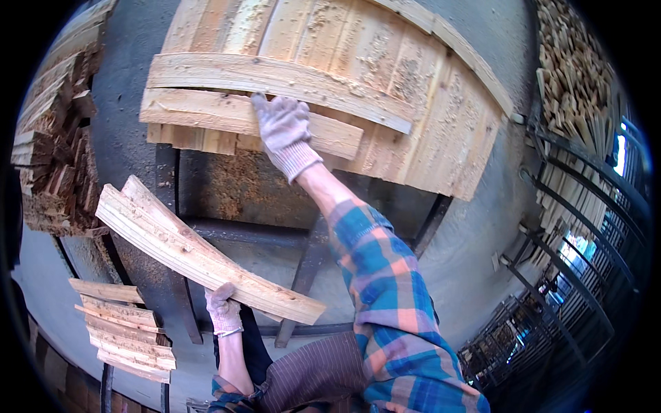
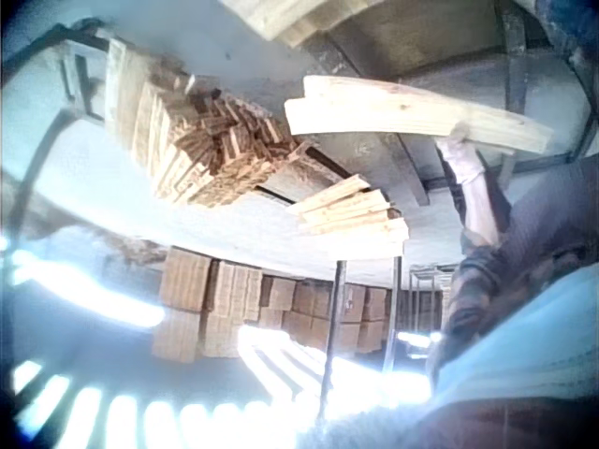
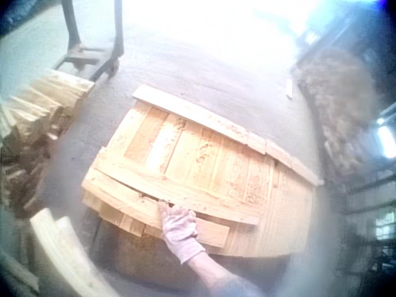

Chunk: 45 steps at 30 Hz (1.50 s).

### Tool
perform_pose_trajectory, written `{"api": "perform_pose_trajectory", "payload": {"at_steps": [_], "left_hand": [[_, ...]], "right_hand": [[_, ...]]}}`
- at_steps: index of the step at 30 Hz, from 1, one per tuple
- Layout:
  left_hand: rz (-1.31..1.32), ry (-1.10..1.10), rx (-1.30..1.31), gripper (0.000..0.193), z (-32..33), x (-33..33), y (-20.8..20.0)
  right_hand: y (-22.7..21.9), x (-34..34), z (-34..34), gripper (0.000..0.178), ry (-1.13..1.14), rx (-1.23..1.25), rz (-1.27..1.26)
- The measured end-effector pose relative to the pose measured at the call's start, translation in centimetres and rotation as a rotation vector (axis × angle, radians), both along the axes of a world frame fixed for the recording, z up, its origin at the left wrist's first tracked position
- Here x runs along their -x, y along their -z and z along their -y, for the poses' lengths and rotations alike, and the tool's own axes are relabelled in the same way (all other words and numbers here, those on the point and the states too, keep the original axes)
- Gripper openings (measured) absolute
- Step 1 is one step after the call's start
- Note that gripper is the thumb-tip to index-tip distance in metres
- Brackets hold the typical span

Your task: The person repeatedly picks up wooden planks from a pile and places them onto a metal rack, stacking them in neat rows. The person wears gloves and uses both hands to handle the planks, ensuring they are aligned properly on the rack.

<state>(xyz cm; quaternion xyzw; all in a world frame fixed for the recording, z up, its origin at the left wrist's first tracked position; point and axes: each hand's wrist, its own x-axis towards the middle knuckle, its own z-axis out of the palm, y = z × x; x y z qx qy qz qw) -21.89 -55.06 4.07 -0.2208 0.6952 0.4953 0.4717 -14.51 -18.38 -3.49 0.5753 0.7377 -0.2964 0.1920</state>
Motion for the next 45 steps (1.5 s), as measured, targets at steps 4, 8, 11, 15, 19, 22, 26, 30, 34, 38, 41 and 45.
{"api": "perform_pose_trajectory", "payload": {"at_steps": [4,8,11,15,19,22,26,30,34,38,41,45], "left_hand": [[0.02,0.113,-0.011,0.073,-1.3,-0.7,0.7],[0.007,0.069,-0.095,0.076,-0.9,-0.3,1.0],[-0.008,0.038,-0.099,0.072,-1.4,-0.6,0.7],[0.093,0.0,-0.13,0.07,-1.4,-0.3,0.9],[0.169,-0.019,-0.245,0.083,-1.3,-1.2,2.0],[0.168,-0.01,-0.179,0.077,-0.8,-1.2,2.0],[0.123,-0.01,-0.18,0.075,0.6,-0.7,2.6],[0.128,-0.035,-0.191,0.076,0.8,-0.4,2.5],[0.138,-0.082,-0.249,0.081,-1.1,0.0,1.5],[0.119,-0.08,-0.195,0.081,-1.8,0.7,0.6],[0.104,-0.02,-0.193,0.079,-2.1,0.5,1.0],[0.024,0.009,-0.13,0.079,-1.8,0.0,1.5]], "right_hand": [[-0.1,-3.4,0.5,0.033,-0.263,-0.055,0.188],[-6.9,-7.5,1.1,0.071,-0.334,-0.029,0.025],[-10.7,-10.4,-0.6,0.083,-0.338,-0.125,-0.083],[-10.7,-10.2,-4.5,0.094,-0.337,-0.179,0.082],[-2.2,-9.9,-7.4,0.107,-0.359,-0.228,0.199],[-1.0,-8.5,-7.3,0.107,-0.343,-0.259,0.2],[-1.0,-8.2,-5.4,0.102,-0.31,-0.232,0.124],[-1.0,-7.8,-1.2,0.101,-0.362,-0.211,0.107],[-1.0,-8.1,-0.3,0.098,-0.358,-0.227,0.065],[-1.2,-7.7,-0.2,0.091,-0.347,-0.212,0.018],[-2.9,-8.8,-0.3,0.095,-0.28,-0.214,-0.017],[-6.9,-12.7,0.6,0.099,-0.062,-0.052,-0.18]]}}
